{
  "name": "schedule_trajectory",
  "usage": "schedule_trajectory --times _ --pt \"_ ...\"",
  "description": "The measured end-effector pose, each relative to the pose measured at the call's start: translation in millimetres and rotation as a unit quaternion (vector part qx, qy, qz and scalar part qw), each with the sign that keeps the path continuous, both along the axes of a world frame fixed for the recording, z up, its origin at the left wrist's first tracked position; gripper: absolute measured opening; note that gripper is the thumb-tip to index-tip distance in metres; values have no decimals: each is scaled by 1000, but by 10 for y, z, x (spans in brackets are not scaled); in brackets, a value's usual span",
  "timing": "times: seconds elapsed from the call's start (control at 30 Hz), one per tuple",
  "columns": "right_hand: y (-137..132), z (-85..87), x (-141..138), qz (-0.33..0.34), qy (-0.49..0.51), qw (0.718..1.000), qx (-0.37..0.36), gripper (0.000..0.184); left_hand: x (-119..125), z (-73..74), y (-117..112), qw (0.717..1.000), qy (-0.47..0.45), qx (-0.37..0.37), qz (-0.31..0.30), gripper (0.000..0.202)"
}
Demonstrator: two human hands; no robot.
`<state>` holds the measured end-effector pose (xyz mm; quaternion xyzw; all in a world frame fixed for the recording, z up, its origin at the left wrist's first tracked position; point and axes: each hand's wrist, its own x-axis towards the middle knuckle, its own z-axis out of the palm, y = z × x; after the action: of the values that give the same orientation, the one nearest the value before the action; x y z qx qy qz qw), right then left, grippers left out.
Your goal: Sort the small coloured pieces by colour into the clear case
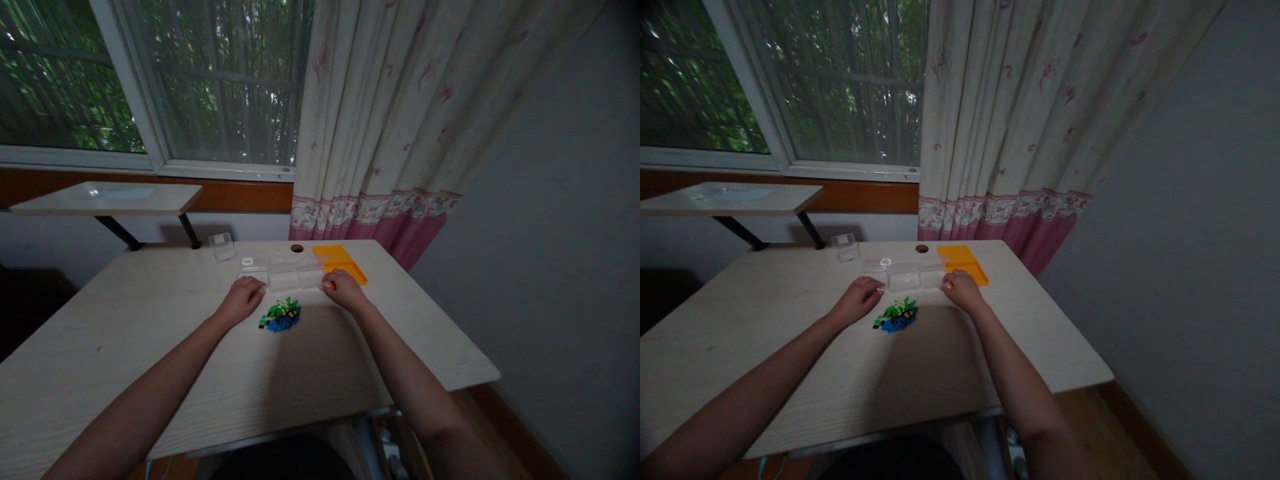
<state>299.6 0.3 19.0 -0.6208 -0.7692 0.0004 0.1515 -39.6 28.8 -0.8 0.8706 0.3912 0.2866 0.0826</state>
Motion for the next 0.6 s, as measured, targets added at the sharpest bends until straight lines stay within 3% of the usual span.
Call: schedule_trajectory --times 0.23,0.6 --pt "-3 15 1 21 11 1000 -3 17 80 12 -19 997 42 19 67 22" --pt "-3 28 36 36 30 999 -22 18 88 22 -25 999 33 2 39 17"
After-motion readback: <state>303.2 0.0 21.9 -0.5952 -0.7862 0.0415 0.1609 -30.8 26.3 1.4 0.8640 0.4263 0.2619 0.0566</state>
